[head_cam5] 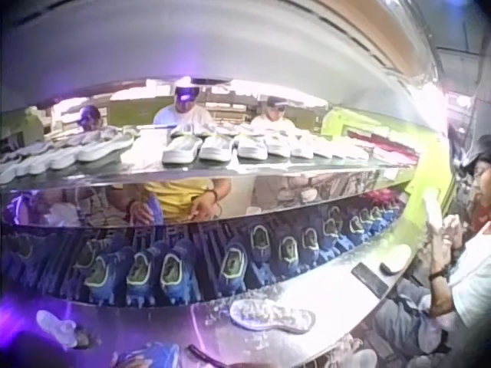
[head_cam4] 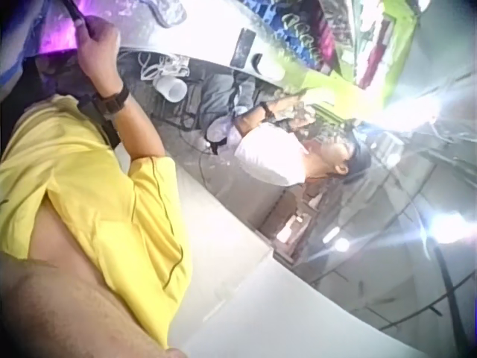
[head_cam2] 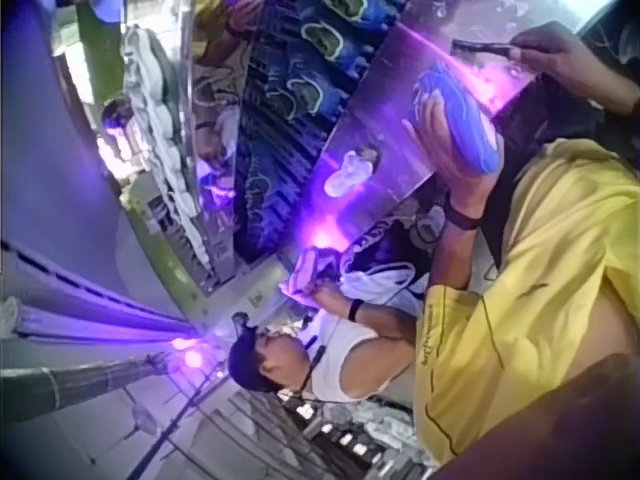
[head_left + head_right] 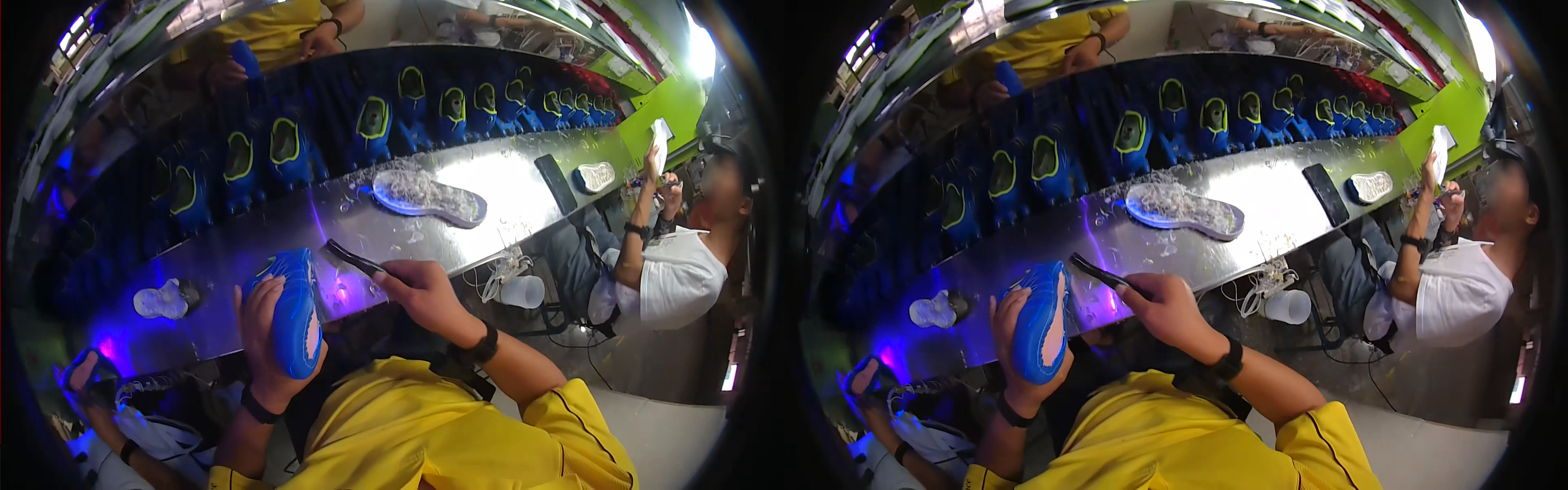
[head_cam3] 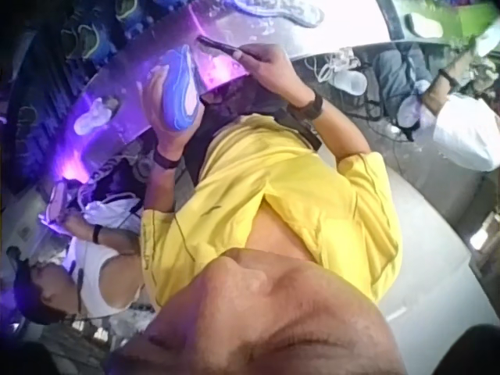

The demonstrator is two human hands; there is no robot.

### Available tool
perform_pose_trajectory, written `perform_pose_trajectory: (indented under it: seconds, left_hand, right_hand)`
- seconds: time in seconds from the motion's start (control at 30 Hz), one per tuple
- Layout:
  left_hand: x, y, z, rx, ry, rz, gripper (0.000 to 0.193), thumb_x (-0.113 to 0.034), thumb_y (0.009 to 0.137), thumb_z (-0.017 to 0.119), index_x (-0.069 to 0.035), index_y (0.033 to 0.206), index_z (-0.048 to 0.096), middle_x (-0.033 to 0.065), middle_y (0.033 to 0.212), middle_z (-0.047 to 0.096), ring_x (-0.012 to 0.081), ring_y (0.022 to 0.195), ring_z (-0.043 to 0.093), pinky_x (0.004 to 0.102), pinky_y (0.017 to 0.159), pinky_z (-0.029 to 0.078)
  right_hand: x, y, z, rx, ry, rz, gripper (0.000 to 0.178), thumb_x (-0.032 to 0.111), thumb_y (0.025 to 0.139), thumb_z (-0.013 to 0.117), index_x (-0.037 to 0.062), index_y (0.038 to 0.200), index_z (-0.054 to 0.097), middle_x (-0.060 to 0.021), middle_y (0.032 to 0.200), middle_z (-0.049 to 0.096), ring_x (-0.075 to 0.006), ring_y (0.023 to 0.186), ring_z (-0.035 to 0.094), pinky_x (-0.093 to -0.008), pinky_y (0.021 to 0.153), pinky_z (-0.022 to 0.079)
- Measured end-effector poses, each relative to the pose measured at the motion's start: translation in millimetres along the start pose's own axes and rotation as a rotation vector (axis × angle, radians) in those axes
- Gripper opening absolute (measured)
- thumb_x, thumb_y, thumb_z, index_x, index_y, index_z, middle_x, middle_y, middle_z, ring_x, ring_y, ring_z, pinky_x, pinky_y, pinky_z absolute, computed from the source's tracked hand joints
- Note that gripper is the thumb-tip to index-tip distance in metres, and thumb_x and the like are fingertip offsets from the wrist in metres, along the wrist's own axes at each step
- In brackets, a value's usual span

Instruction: The recorder is using a brush to apply adhesive to the bottom edges of blue shoe uppers on an assembly line.

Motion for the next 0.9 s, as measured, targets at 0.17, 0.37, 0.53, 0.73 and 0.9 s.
perform_pose_trajectory:
  seconds: [0.17, 0.37, 0.53, 0.73, 0.9]
  left_hand:
    - [5, -25, 5, -0.039, 0.032, -0.022, 0.072, -0.029, 0.084, 0.079, -0.005, 0.143, 0.047, 0.0179, 0.136, 0.063, 0.0402, 0.135, 0.057, 0.0669, 0.125, 0.025]
    - [9, -34, 10, -0.139, 0.024, -0.028, 0.067, -0.026, 0.085, 0.078, -0.005, 0.14, 0.046, 0.0188, 0.134, 0.063, 0.0408, 0.132, 0.059, 0.0673, 0.123, 0.03]
    - [10, -38, 12, -0.156, 0.021, -0.042, 0.068, -0.024, 0.084, 0.078, -0.005, 0.141, 0.046, 0.0188, 0.133, 0.063, 0.0412, 0.129, 0.06, 0.0656, 0.122, 0.032]
    - [9, -40, 12, -0.163, -0.011, -0.054, 0.069, -0.017, 0.083, 0.079, -0.004, 0.142, 0.045, 0.0189, 0.135, 0.061, 0.0419, 0.131, 0.058, 0.0625, 0.122, 0.035]
    - [4, -38, 9, -0.144, -0.007, -0.067, 0.069, -0.005, 0.083, 0.08, -0.001, 0.142, 0.044, 0.0196, 0.137, 0.059, 0.0428, 0.134, 0.056, 0.0607, 0.121, 0.037]
  right_hand:
    - [-14, 19, 32, -0.026, -0.009, -0.014, 0.031, 0.025, 0.104, 0.068, -0.005, 0.111, 0.074, -0.006, 0.074, 0.064, -0.0086, 0.072, 0.053, -0.0323, 0.066, 0.047]
    - [-24, 24, 53, -0.001, 0.062, 0.077, 0.032, 0.025, 0.105, 0.068, -0.0058, 0.109, 0.074, -0.003, 0.073, 0.062, -0.0087, 0.071, 0.053, -0.0314, 0.064, 0.045]
    - [-23, 14, 60, 0.027, 0.199, 0.1, 0.03, 0.026, 0.105, 0.068, -0.0023, 0.109, 0.077, -0.0024, 0.071, 0.065, -0.01, 0.067, 0.056, -0.0329, 0.062, 0.047]
    - [-24, 0, 60, 0.204, 0.384, 0.186, 0.027, 0.023, 0.106, 0.067, -0.0009, 0.109, 0.079, 0.0036, 0.069, 0.06, -0.0048, 0.066, 0.05, -0.0275, 0.059, 0.042]
    - [-14, -21, 50, 0.308, 0.464, 0.184, 0.025, 0.021, 0.107, 0.066, -0.0015, 0.109, 0.079, 0.0051, 0.069, 0.057, -0.0034, 0.064, 0.046, -0.0258, 0.057, 0.038]
Point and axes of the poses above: each hand's wrist, its own y-axis towards the middle knuckle, its own z-axis out of the palm, x = y × z, the point moved 2 cm from there along y, towards the middle knuckle
